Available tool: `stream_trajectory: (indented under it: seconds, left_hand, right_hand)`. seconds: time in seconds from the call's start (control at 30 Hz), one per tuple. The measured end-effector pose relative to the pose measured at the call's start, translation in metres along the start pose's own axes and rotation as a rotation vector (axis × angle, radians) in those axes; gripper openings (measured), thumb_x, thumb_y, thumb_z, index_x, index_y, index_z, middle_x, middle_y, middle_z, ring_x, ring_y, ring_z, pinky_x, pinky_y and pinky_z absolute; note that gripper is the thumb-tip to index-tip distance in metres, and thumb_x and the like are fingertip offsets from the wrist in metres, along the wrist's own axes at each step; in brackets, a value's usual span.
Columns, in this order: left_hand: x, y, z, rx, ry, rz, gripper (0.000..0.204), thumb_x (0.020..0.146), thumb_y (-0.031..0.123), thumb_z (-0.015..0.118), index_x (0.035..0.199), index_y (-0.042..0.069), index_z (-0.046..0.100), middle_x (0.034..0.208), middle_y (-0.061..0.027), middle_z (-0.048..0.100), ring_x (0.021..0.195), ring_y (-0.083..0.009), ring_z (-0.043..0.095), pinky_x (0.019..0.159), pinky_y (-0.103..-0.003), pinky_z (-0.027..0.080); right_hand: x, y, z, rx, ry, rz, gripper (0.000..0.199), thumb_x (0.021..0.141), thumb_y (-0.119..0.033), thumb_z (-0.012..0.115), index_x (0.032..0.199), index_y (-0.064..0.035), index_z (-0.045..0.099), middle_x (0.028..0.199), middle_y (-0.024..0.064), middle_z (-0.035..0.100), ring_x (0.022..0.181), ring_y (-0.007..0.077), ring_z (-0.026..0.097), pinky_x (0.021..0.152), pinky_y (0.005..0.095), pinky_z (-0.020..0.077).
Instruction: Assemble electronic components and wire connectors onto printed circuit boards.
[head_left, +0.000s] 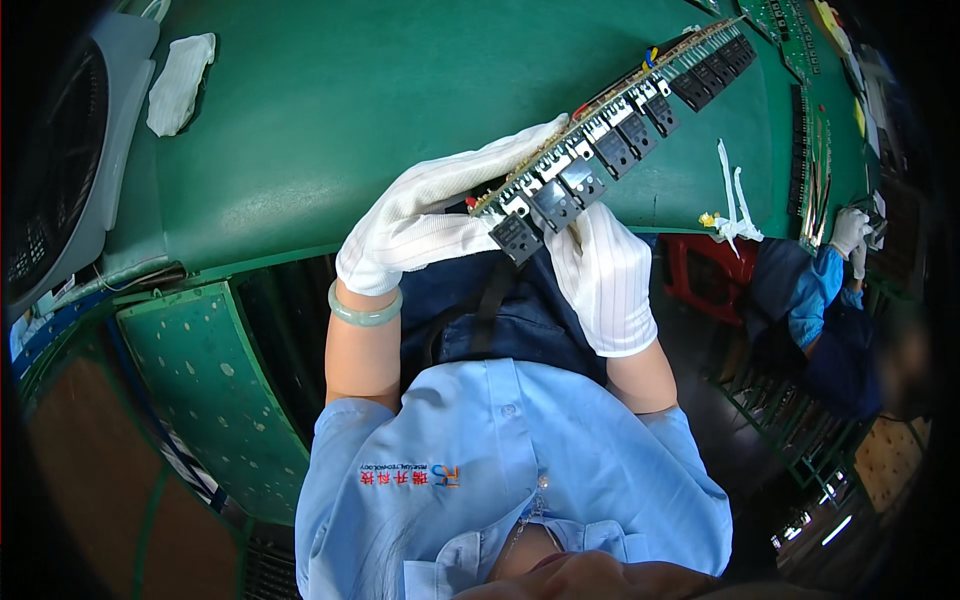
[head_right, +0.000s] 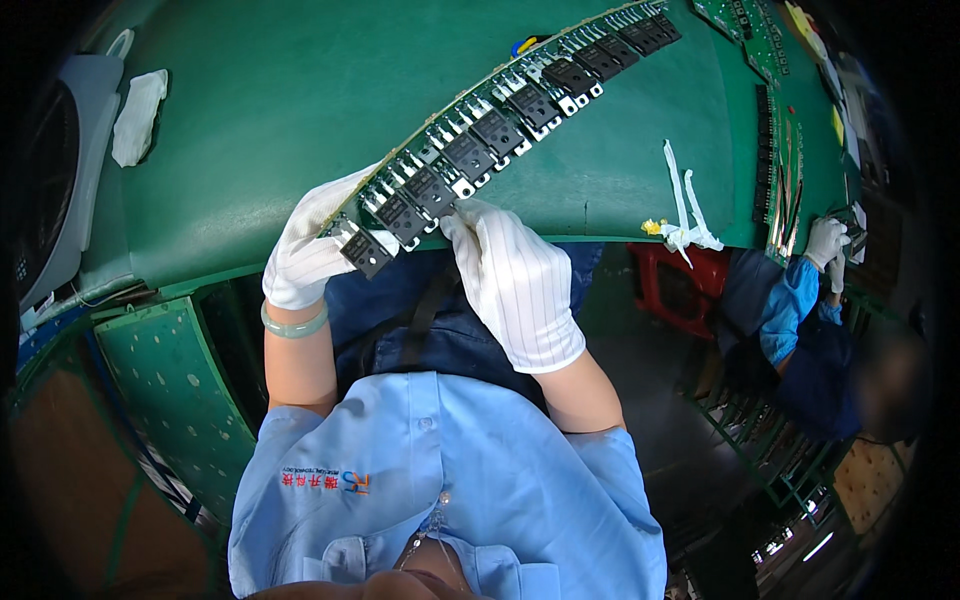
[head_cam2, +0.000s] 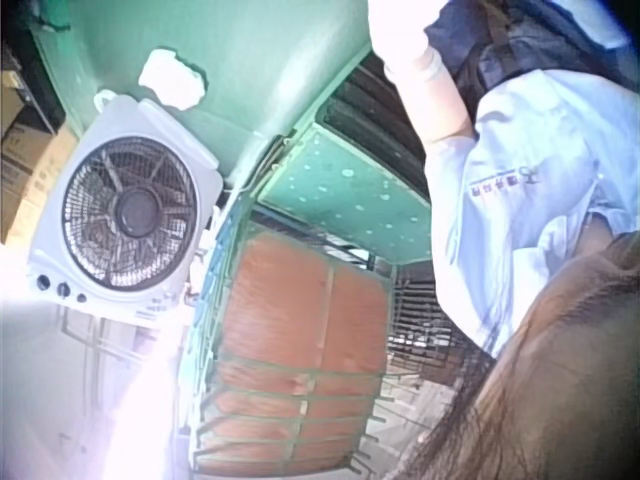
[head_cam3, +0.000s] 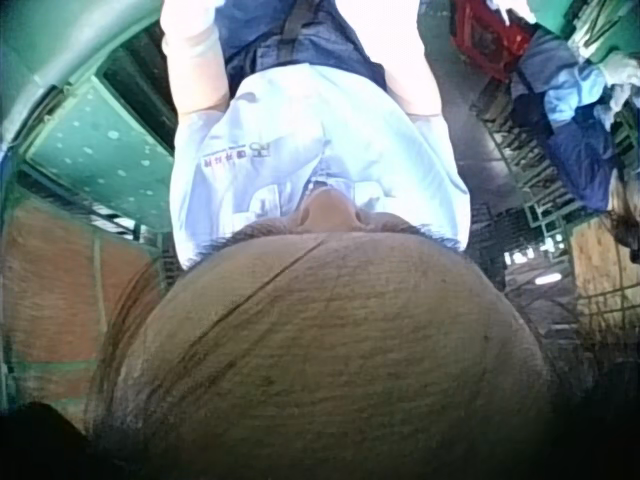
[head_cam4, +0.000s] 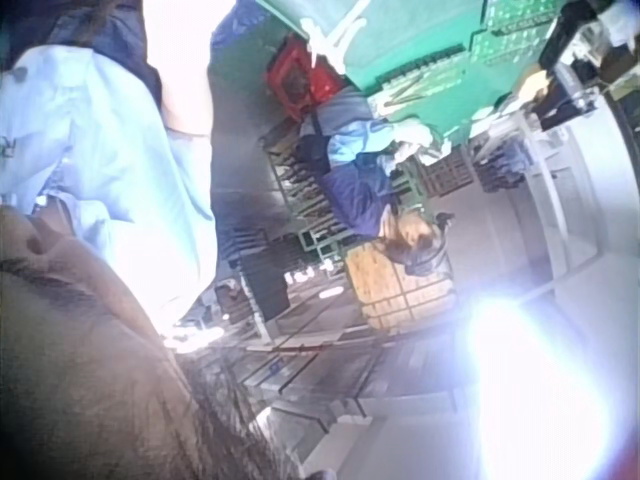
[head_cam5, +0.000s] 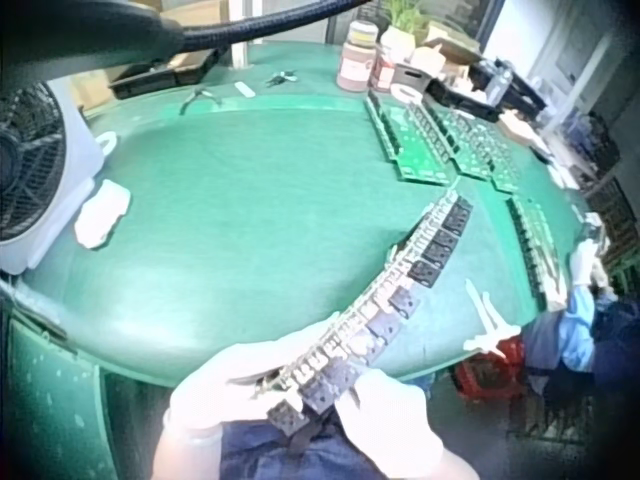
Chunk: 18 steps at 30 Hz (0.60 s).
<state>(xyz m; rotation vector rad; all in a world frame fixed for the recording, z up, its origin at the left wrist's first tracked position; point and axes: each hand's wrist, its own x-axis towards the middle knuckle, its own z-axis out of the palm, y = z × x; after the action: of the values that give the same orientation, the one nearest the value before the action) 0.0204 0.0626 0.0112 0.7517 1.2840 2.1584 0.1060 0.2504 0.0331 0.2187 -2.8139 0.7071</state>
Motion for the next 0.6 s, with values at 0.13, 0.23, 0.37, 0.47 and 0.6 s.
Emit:
stream_trajectory:
  seconds: [0.13, 0.23, 0.37, 0.47, 0.6]
  left_hand:
    - [-0.0010, 0.0001, 0.0002, 0.079, 0.014, -0.011, 0.071, 0.079, 0.036, 0.067, 0.134, -0.005, 0.046, 0.141, -0.0222, 0.043, 0.132, -0.0358, 0.040, 0.109, -0.042, 0.031]
    - [0.0022, 0.0017, 0.0015, 0.144, 0.019, -0.009, 0.073, 0.079, 0.037, 0.068, 0.134, -0.005, 0.046, 0.140, -0.0222, 0.044, 0.132, -0.0361, 0.040, 0.109, -0.042, 0.031]
    - [0.0018, -0.0018, -0.0024, 0.077, -0.022, 0.058, 0.070, 0.080, 0.032, 0.068, 0.134, -0.006, 0.046, 0.139, -0.0229, 0.045, 0.132, -0.0362, 0.040, 0.109, -0.042, 0.032]
    - [0.0027, -0.0023, -0.0018, 0.166, -0.030, 0.106, 0.066, 0.082, 0.028, 0.066, 0.134, -0.007, 0.046, 0.139, -0.0243, 0.045, 0.132, -0.0363, 0.041, 0.109, -0.042, 0.031]
    - [-0.0034, -0.0062, -0.0063, 0.039, -0.037, 0.053, 0.063, 0.082, 0.024, 0.065, 0.133, -0.007, 0.046, 0.138, -0.0250, 0.045, 0.132, -0.0362, 0.041, 0.109, -0.042, 0.030]
  right_hand:
    - [-0.0033, -0.0003, 0.0037, -0.002, -0.024, -0.032, 0.014, 0.082, -0.012, 0.069, 0.088, -0.0041, 0.059, 0.078, 0.0082, 0.065, 0.061, 0.0230, 0.063, 0.050, 0.0307, 0.0484]
    - [-0.0021, 0.0049, 0.0046, -0.009, -0.004, -0.047, 0.015, 0.082, -0.011, 0.069, 0.089, -0.0040, 0.059, 0.077, 0.0078, 0.065, 0.060, 0.0228, 0.063, 0.050, 0.0307, 0.0483]
    - [-0.0043, 0.0022, 0.0054, -0.007, -0.016, -0.046, 0.015, 0.081, -0.011, 0.070, 0.089, -0.0043, 0.059, 0.077, 0.0077, 0.065, 0.060, 0.0226, 0.063, 0.050, 0.0306, 0.0482]
    - [-0.0038, 0.0046, 0.0058, 0.004, -0.011, -0.064, 0.015, 0.081, -0.011, 0.070, 0.089, -0.0045, 0.059, 0.076, 0.0077, 0.064, 0.059, 0.0222, 0.062, 0.049, 0.0304, 0.0476]
    - [-0.0078, 0.0024, 0.0077, -0.006, -0.006, -0.064, 0.014, 0.082, -0.011, 0.069, 0.090, -0.0042, 0.060, 0.073, 0.0071, 0.062, 0.057, 0.0217, 0.061, 0.048, 0.0308, 0.0463]
